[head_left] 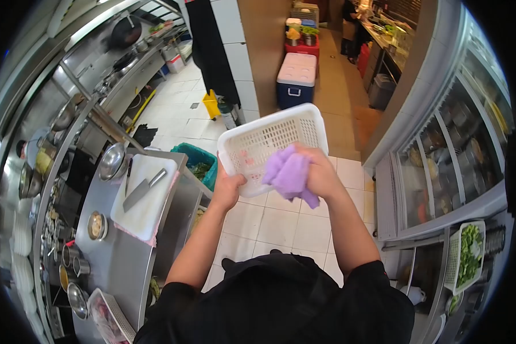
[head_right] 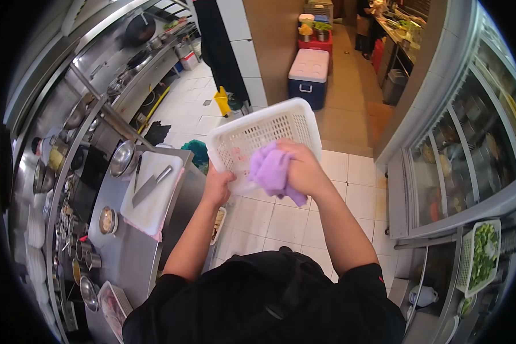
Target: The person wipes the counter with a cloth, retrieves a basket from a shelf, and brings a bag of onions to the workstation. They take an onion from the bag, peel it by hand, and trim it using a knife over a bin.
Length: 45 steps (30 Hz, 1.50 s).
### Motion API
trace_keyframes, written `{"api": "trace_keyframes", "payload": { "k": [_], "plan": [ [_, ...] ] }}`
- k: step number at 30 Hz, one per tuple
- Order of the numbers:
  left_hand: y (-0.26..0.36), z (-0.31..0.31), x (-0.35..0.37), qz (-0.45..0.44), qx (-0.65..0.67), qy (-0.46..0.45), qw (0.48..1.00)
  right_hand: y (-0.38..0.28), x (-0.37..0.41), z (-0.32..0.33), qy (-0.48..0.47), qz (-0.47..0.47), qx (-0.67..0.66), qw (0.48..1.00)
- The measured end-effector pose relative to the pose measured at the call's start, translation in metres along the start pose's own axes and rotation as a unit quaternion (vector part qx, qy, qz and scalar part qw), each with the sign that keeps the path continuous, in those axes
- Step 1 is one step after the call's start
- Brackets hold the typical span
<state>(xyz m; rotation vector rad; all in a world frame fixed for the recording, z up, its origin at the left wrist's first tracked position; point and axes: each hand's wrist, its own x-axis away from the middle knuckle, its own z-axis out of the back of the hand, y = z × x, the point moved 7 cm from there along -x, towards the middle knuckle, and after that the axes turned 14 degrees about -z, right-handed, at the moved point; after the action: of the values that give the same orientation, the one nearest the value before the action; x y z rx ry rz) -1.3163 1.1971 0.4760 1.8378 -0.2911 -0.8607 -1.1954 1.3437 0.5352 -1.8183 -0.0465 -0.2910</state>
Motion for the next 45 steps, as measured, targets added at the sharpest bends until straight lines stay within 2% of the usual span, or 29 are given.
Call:
{"api": "trace_keyframes", "payload": {
  "k": [1, 3, 4, 5, 6, 7, 8, 9, 10, 14, 17, 19, 20, 21, 22, 23, 25, 26, 27, 28, 29, 30, 31, 33, 35, 38, 40, 42, 45],
  "plan": [
    [-0.001, 0.002, 0.003, 0.012, 0.024, 0.024, 0.999, 0.004, -0.001, -0.004, -0.008, -0.001, 0.0, 1.0],
    [-0.006, 0.001, 0.008, 0.021, 0.046, 0.047, 0.998, -0.004, -0.002, -0.008, 0.024, 0.129, 0.02, 0.991],
    [-0.013, -0.004, 0.014, 0.013, 0.006, 0.015, 1.0, 0.008, -0.014, -0.017, 0.023, 0.13, 0.018, 0.991],
    [-0.018, -0.012, 0.019, 0.007, -0.034, -0.02, 0.999, 0.016, -0.027, -0.03, 0.075, 0.185, 0.094, 0.975],
    [-0.001, -0.03, 0.023, -0.071, -0.13, -0.031, 0.988, 0.018, -0.03, -0.041, 0.128, 0.238, 0.169, 0.948],
    [-0.002, -0.025, 0.024, -0.07, -0.131, -0.036, 0.988, 0.019, -0.03, -0.046, 0.131, 0.239, 0.165, 0.948],
    [0.009, -0.026, 0.021, -0.168, -0.291, -0.129, 0.933, 0.016, -0.03, -0.052, 0.154, 0.253, 0.208, 0.932],
    [0.014, -0.032, 0.023, -0.259, -0.437, -0.214, 0.834, 0.013, -0.029, -0.057, 0.177, 0.266, 0.25, 0.914],
    [-0.002, -0.025, 0.019, -0.09, -0.301, -0.191, 0.93, 0.006, -0.019, -0.06, 0.203, 0.286, 0.258, 0.9],
    [0.008, -0.029, 0.012, -0.082, -0.307, -0.135, 0.939, -0.002, -0.01, -0.061, 0.229, 0.314, 0.272, 0.88],
    [0.032, -0.035, 0.002, -0.154, -0.323, -0.1, 0.928, -0.009, 0.0, -0.059, 0.187, 0.37, 0.183, 0.892],
    [0.015, -0.022, 0.002, 0.024, -0.092, 0.039, 0.995, -0.019, 0.013, -0.053, 0.091, 0.401, 0.076, 0.908],
    [-0.005, -0.012, -0.003, 0.08, 0.111, 0.1, 0.986, -0.027, 0.022, -0.043, 0.093, 0.425, 0.077, 0.897],
    [-0.012, 0.0, -0.002, 0.079, 0.111, 0.099, 0.986, -0.021, 0.027, -0.024, 0.059, 0.289, -0.059, 0.954],
    [-0.001, 0.002, -0.004, 0.052, 0.108, 0.089, 0.989, -0.016, 0.037, -0.019, 0.021, 0.138, -0.192, 0.971],
    [0.007, 0.006, -0.004, 0.027, 0.105, 0.08, 0.991, -0.011, 0.031, -0.013, 0.02, 0.136, -0.19, 0.972],
    [0.003, 0.008, -0.005, 0.028, 0.132, 0.071, 0.988, -0.023, 0.033, -0.002, 0.017, 0.358, -0.117, 0.926],
    [0.01, -0.001, -0.003, 0.031, 0.152, 0.092, 0.984, -0.032, 0.04, -0.024, -0.044, 0.314, -0.205, 0.926],
    [0.013, -0.008, -0.002, 0.037, 0.172, 0.11, 0.978, -0.042, 0.042, -0.037, 0.079, 0.401, 0.061, 0.911],
    [0.012, -0.015, 0.0, 0.045, 0.174, 0.101, 0.979, -0.041, 0.037, -0.054, 0.198, 0.443, 0.322, 0.813],
    [0.026, -0.021, -0.003, -0.06, 0.035, 0.048, 0.996, -0.019, 0.018, -0.068, 0.214, 0.407, 0.424, 0.78],
    [0.041, -0.032, -0.001, -0.168, -0.102, -0.005, 0.981, 0.003, 0.001, -0.078, 0.225, 0.363, 0.521, 0.739],
    [0.044, -0.031, 0.0, -0.165, -0.097, -0.011, 0.981, 0.009, -0.001, -0.078, 0.232, 0.358, 0.522, 0.738],
    [0.05, -0.017, -0.008, -0.104, -0.108, -0.052, 0.987, 0.015, -0.014, -0.085, 0.148, 0.356, 0.538, 0.75],
    [0.065, -0.001, -0.01, -0.067, -0.142, -0.025, 0.987, 0.026, -0.018, -0.087, 0.113, 0.358, 0.567, 0.733],
    [0.06, 0.012, -0.012, 0.031, -0.146, -0.05, 0.988, 0.029, -0.017, -0.091, 0.024, 0.382, 0.575, 0.723],
    [0.059, 0.02, -0.011, 0.046, -0.141, -0.03, 0.988, 0.032, -0.029, -0.086, 0.035, 0.314, 0.586, 0.746],
    [0.053, 0.02, -0.006, 0.061, -0.133, -0.018, 0.989, 0.033, -0.037, -0.081, 0.076, 0.306, 0.556, 0.769],
    [0.047, 0.018, 0.012, 0.011, -0.098, 0.058, 0.993, 0.032, -0.045, -0.082, 0.143, 0.308, 0.499, 0.797]
  ]
}}
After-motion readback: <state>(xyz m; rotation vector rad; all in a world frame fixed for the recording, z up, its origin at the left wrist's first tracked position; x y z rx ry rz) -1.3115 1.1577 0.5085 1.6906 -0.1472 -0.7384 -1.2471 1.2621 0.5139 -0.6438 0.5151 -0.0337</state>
